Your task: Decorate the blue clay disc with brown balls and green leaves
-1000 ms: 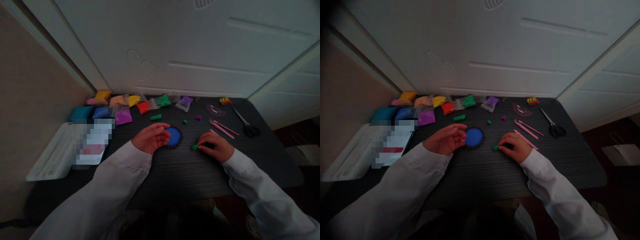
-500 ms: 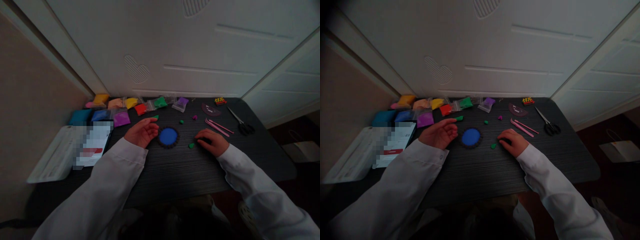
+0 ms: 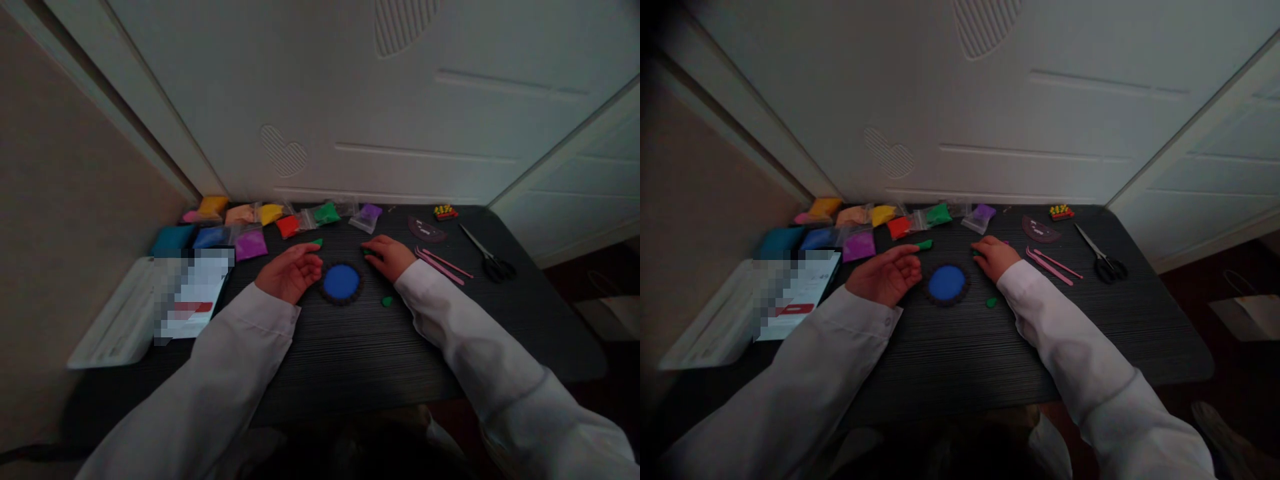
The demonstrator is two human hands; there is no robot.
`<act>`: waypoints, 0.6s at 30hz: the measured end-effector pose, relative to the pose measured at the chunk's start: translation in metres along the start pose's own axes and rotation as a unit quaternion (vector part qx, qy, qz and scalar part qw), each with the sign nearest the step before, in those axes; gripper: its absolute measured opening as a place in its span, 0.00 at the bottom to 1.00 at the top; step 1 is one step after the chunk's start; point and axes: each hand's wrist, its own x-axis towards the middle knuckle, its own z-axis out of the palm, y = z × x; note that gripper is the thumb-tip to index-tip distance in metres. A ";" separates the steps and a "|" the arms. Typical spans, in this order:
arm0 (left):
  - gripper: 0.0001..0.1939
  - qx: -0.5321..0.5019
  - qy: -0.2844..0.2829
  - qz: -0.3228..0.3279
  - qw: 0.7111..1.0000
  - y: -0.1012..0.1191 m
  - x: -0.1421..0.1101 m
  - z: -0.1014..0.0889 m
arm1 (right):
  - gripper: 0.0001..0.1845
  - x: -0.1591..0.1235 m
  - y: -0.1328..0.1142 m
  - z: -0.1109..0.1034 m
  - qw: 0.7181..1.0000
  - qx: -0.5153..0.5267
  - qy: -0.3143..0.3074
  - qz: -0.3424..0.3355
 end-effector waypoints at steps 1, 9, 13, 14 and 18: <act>0.09 0.000 0.000 -0.001 1.000 0.000 0.000 0.000 | 0.12 0.001 0.000 0.001 1.000 0.000 -0.001 0.000; 0.09 0.032 -0.027 -0.001 0.999 -0.005 -0.001 -0.001 | 0.10 -0.017 -0.036 -0.029 0.992 0.101 0.069 0.014; 0.11 0.047 -0.048 -0.005 0.998 -0.009 -0.005 0.004 | 0.10 -0.028 -0.059 -0.038 0.979 0.184 0.088 -0.028; 0.11 0.049 -0.052 -0.007 0.997 -0.010 -0.006 0.005 | 0.11 -0.030 -0.063 -0.038 0.976 0.197 0.082 -0.036; 0.11 0.053 -0.064 -0.009 0.996 -0.010 -0.009 0.007 | 0.13 -0.035 -0.068 -0.035 0.969 0.237 0.063 -0.035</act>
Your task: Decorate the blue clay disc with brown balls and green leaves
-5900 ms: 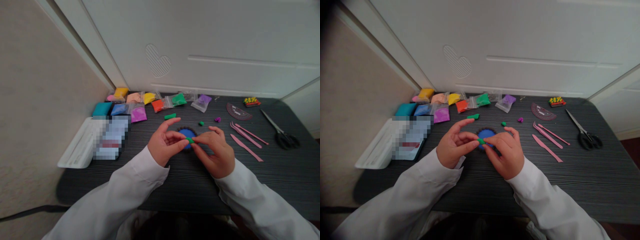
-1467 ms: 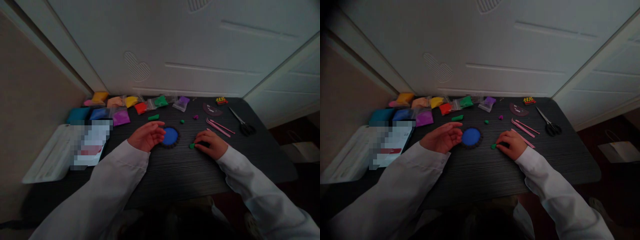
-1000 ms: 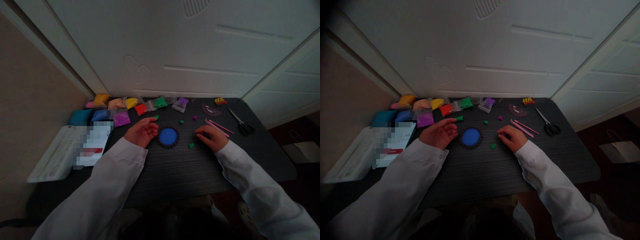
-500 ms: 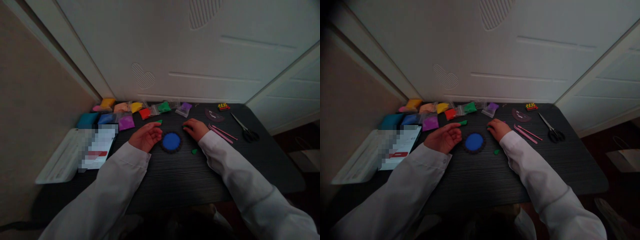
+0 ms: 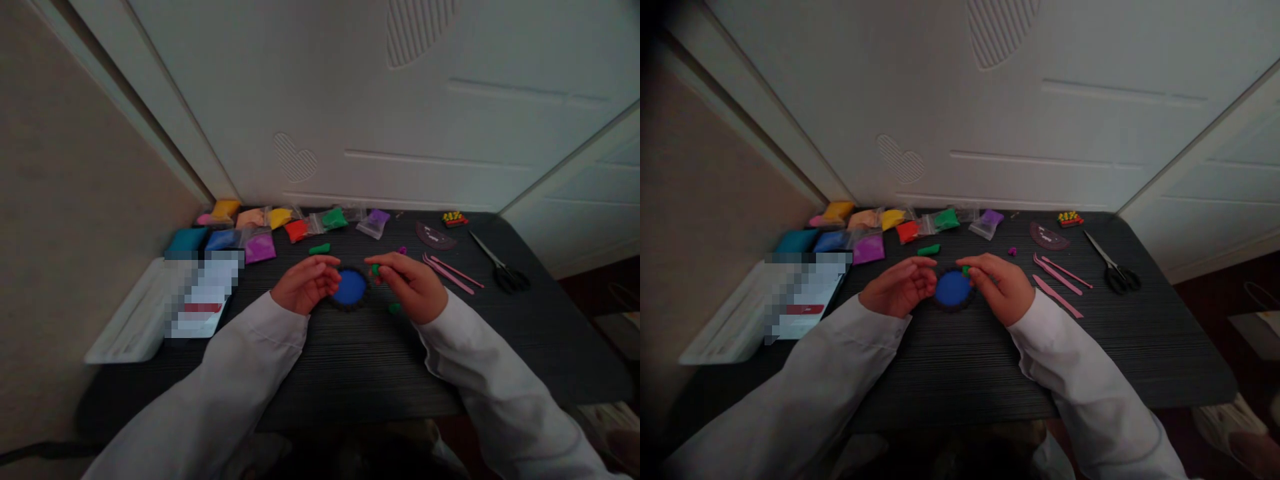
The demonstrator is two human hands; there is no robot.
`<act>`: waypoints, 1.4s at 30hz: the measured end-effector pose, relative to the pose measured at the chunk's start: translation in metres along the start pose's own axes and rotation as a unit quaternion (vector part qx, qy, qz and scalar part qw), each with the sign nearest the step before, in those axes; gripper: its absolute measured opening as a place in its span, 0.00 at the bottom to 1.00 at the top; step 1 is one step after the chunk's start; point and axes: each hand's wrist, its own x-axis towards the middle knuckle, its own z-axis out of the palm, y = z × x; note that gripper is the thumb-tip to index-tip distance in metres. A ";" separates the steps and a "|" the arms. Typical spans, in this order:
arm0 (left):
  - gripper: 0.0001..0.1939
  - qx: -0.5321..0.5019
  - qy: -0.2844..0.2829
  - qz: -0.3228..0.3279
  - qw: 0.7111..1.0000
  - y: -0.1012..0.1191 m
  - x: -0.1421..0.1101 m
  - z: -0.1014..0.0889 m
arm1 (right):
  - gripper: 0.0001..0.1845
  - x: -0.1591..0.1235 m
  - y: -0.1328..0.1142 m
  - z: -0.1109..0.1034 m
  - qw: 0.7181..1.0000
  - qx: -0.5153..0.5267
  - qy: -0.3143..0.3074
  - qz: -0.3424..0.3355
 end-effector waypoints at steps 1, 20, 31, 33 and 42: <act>0.12 0.001 -0.002 0.001 1.000 0.000 0.000 0.000 | 0.12 -0.001 0.000 0.001 1.000 0.011 0.003 0.010; 0.15 -0.003 -0.026 -0.002 1.000 0.000 -0.004 0.002 | 0.11 -0.005 0.015 0.006 0.960 0.238 0.105 0.106; 0.14 -0.006 -0.026 0.006 1.000 0.000 -0.004 0.002 | 0.10 -0.005 0.007 0.014 0.936 0.325 0.067 0.121; 0.13 -0.005 -0.028 0.008 1.000 0.000 -0.004 0.001 | 0.12 -0.006 0.008 0.014 0.945 0.304 0.061 0.106; 0.12 -0.020 0.000 0.032 0.999 0.004 -0.003 -0.002 | 0.08 -0.005 0.005 0.012 0.931 0.329 0.082 0.134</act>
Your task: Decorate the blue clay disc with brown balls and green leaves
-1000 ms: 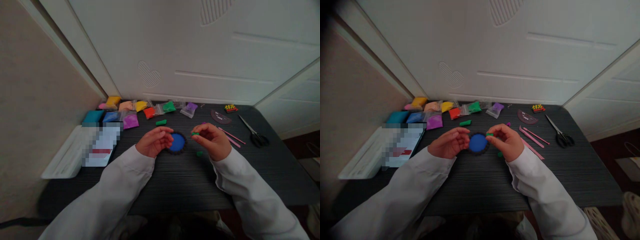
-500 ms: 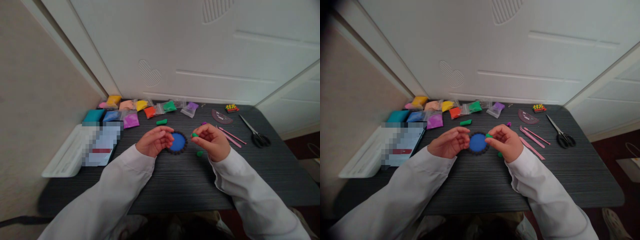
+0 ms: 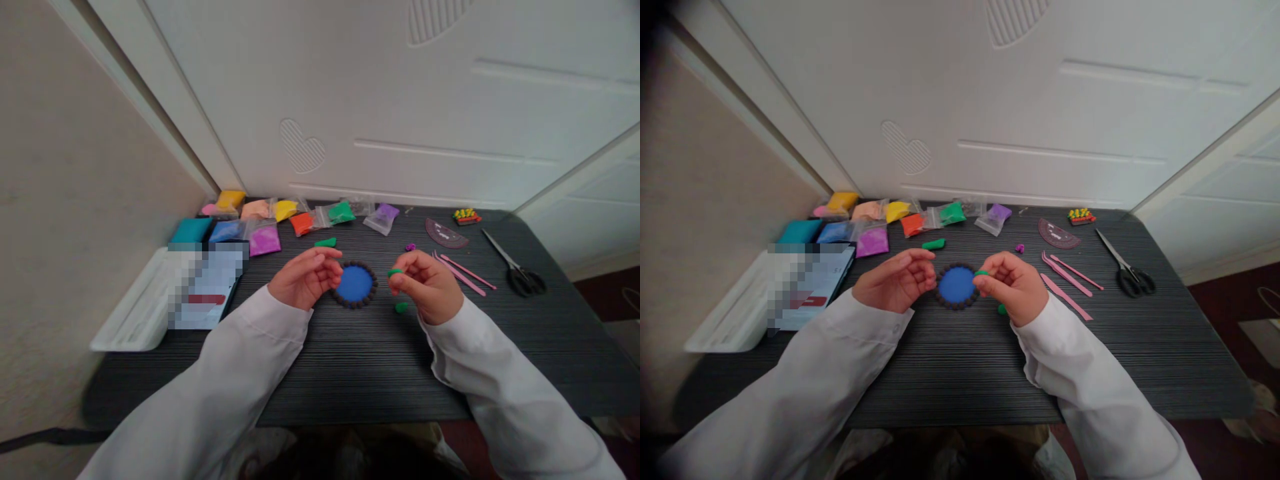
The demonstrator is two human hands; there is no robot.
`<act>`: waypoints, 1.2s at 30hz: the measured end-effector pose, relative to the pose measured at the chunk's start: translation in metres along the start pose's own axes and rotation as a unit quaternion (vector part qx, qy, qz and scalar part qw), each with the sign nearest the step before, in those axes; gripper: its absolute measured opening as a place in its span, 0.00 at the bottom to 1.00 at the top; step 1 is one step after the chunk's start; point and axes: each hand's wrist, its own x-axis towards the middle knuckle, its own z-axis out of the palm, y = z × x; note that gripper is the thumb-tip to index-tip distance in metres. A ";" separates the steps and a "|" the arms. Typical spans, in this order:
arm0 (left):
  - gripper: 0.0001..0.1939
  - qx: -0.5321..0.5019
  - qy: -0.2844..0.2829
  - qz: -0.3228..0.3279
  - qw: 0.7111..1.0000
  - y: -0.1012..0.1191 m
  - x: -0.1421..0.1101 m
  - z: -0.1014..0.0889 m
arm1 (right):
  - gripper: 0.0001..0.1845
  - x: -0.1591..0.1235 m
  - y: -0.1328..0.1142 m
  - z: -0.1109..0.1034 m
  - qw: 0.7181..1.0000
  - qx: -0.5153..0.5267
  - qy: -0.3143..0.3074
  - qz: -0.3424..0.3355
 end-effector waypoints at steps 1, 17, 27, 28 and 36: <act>0.12 0.000 0.002 0.001 1.000 0.000 0.000 0.000 | 0.08 0.000 0.000 0.000 1.000 0.002 0.001 0.003; 0.11 0.000 0.003 -0.001 1.000 0.000 -0.001 0.001 | 0.10 -0.003 -0.001 0.001 1.000 0.005 -0.002 0.007; 0.11 0.001 0.001 -0.002 1.000 0.000 0.000 0.000 | 0.12 -0.002 0.005 0.000 0.999 -0.014 -0.042 0.008; 0.11 0.000 0.000 -0.003 1.000 0.000 0.000 0.000 | 0.13 -0.002 0.006 0.000 0.999 -0.007 -0.051 0.007; 0.11 -0.006 0.003 -0.002 1.000 0.001 0.000 0.000 | 0.10 -0.002 0.003 -0.002 0.996 -0.081 0.003 -0.022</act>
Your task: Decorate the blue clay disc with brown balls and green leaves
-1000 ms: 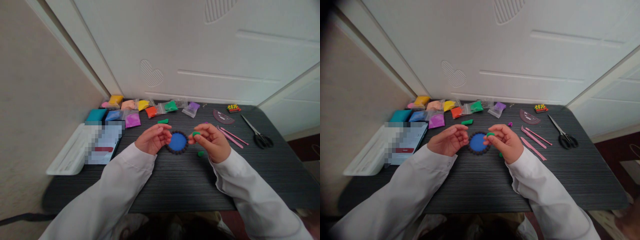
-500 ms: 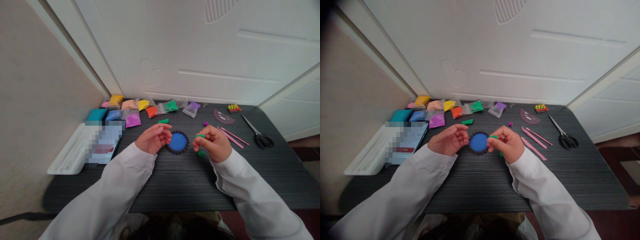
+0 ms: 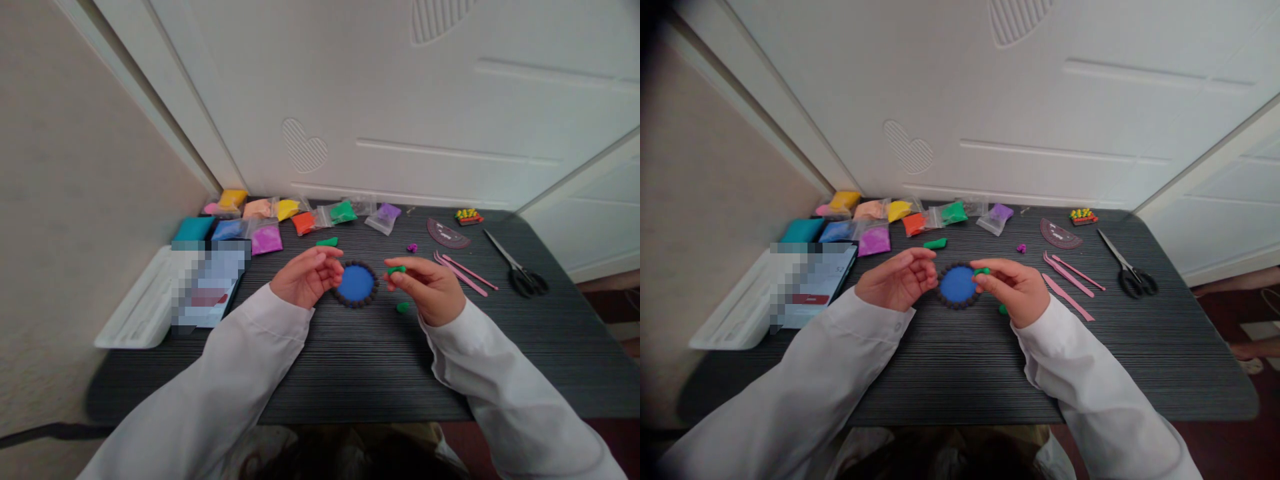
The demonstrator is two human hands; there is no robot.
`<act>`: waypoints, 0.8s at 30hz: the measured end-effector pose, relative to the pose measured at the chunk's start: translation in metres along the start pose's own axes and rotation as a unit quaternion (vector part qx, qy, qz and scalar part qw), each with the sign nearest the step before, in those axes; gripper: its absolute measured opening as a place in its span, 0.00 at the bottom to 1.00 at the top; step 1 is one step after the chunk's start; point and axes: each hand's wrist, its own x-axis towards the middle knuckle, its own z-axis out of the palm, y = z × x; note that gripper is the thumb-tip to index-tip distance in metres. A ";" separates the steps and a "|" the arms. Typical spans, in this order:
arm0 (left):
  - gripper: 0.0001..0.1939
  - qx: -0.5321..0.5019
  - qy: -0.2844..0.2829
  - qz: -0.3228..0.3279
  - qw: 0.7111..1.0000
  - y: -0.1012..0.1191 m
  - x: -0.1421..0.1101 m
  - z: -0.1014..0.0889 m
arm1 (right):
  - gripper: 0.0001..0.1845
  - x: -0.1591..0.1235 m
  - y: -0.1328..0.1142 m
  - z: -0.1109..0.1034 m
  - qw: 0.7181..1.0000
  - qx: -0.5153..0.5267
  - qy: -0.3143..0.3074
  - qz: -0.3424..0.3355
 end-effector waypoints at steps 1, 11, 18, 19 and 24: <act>0.11 -0.001 -0.001 0.000 1.000 0.000 0.000 0.000 | 0.09 0.001 -0.001 -0.001 1.000 -0.015 0.017 -0.007; 0.11 -0.002 0.001 0.001 1.000 -0.001 0.000 -0.001 | 0.13 0.003 0.006 -0.003 0.996 0.080 0.031 -0.017; 0.11 -0.007 0.000 -0.002 1.000 0.000 0.001 -0.002 | 0.11 0.005 -0.003 -0.002 0.976 0.210 0.007 0.053; 0.11 -0.007 0.000 -0.003 1.000 -0.001 0.001 -0.002 | 0.13 0.004 -0.005 -0.002 0.973 0.219 0.006 0.070; 0.11 -0.009 0.000 -0.006 1.000 0.000 0.001 -0.002 | 0.14 0.002 -0.010 -0.004 0.971 0.206 -0.020 0.121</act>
